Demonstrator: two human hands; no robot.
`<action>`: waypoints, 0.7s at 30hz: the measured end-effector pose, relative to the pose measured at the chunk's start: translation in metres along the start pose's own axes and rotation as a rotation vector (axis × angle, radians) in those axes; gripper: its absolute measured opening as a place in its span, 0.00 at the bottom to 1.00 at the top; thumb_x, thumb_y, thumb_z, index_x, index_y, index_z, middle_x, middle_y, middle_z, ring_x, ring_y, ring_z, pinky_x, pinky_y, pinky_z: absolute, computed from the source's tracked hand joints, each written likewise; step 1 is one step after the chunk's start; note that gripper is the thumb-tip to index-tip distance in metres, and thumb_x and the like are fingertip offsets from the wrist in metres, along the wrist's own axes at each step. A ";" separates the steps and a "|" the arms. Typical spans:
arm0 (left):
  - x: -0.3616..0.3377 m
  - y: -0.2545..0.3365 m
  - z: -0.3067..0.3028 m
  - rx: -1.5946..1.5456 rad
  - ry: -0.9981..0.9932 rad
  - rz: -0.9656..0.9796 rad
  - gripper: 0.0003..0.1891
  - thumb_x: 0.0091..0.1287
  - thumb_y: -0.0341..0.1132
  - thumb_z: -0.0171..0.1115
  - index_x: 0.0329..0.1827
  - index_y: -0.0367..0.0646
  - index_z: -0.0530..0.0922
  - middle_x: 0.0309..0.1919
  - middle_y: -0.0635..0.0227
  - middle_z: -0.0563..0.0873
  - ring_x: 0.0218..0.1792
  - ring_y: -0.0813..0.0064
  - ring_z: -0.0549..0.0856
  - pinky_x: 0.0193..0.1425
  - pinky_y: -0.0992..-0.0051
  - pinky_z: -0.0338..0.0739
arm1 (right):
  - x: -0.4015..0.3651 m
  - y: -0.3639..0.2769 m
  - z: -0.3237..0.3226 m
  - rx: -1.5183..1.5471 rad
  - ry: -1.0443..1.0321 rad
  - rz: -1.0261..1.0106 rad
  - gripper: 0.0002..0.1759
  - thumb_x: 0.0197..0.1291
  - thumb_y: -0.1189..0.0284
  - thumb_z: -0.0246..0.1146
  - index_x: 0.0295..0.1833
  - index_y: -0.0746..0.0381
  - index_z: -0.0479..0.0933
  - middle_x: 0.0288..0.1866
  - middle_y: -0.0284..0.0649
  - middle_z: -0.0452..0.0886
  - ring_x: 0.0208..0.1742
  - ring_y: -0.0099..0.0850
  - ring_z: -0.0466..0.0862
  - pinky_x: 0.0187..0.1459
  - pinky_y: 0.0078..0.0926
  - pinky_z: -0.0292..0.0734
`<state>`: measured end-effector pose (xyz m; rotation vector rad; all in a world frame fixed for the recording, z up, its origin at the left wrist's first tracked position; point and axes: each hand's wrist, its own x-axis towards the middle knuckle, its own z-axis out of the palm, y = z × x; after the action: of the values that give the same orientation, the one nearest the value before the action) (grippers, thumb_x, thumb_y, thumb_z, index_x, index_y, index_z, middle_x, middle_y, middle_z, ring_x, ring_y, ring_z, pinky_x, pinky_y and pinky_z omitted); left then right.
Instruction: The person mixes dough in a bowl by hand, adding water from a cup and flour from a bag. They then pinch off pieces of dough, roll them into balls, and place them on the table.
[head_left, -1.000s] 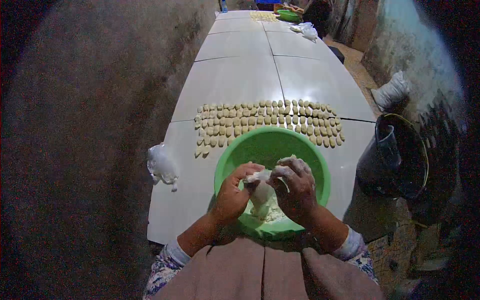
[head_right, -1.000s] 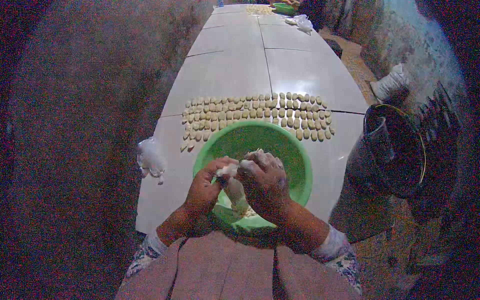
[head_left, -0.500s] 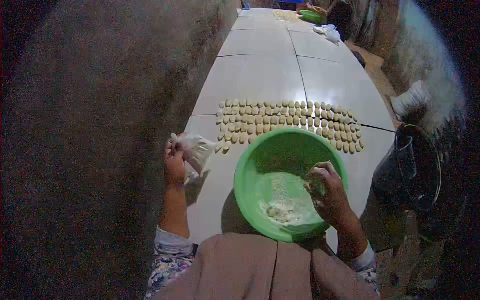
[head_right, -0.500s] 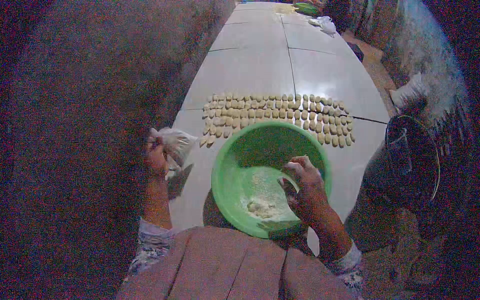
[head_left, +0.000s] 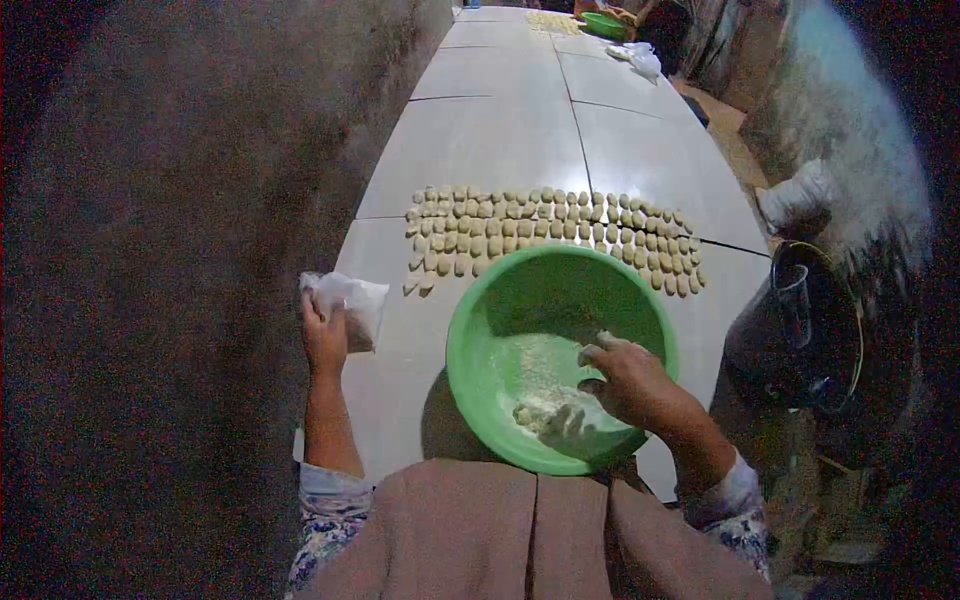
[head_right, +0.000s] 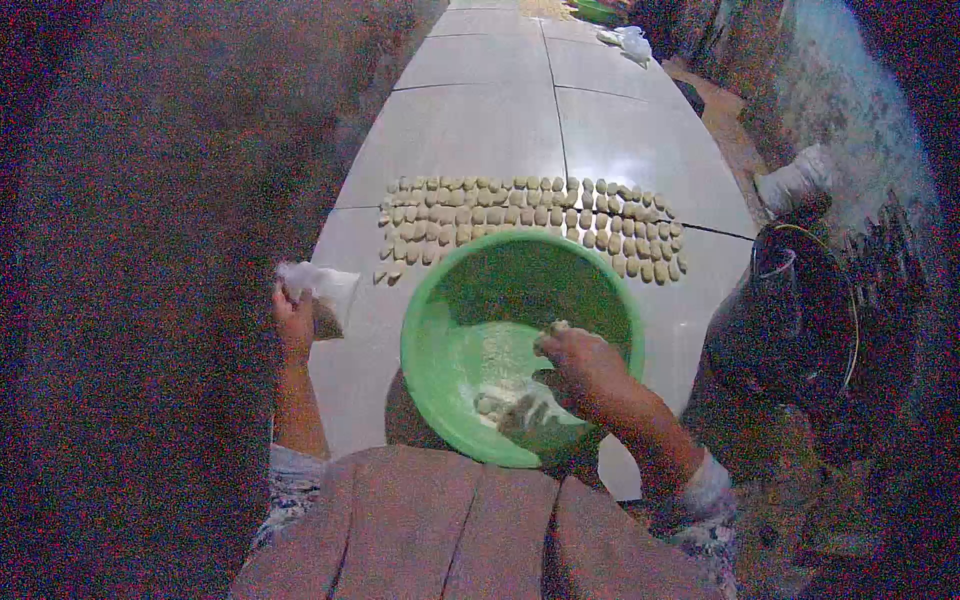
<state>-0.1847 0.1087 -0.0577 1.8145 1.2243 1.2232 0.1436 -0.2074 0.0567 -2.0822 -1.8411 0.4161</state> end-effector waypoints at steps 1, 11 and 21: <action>-0.005 0.016 -0.001 0.065 0.021 -0.085 0.34 0.67 0.37 0.60 0.71 0.34 0.54 0.65 0.48 0.68 0.65 0.57 0.70 0.69 0.66 0.61 | 0.004 0.002 0.008 -0.034 -0.107 -0.073 0.20 0.52 0.73 0.66 0.52 0.60 0.74 0.50 0.52 0.75 0.52 0.51 0.77 0.51 0.45 0.73; -0.006 -0.040 0.013 0.581 0.327 0.190 0.39 0.59 0.42 0.68 0.67 0.31 0.59 0.61 0.46 0.72 0.60 0.52 0.73 0.65 0.64 0.66 | 0.037 -0.036 0.064 -0.023 -0.625 -0.392 0.13 0.60 0.66 0.55 0.47 0.60 0.77 0.46 0.53 0.79 0.42 0.51 0.82 0.47 0.45 0.78; -0.028 0.022 0.010 0.312 0.030 -0.189 0.24 0.64 0.41 0.62 0.54 0.29 0.73 0.49 0.45 0.81 0.51 0.51 0.80 0.56 0.63 0.72 | 0.073 -0.003 0.032 -0.089 -0.562 0.059 0.18 0.52 0.78 0.59 0.51 0.64 0.76 0.48 0.56 0.80 0.50 0.52 0.80 0.50 0.45 0.75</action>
<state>-0.1714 0.0742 -0.0524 1.8474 1.6380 1.0006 0.1361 -0.1332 0.0292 -2.2395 -2.1219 1.0410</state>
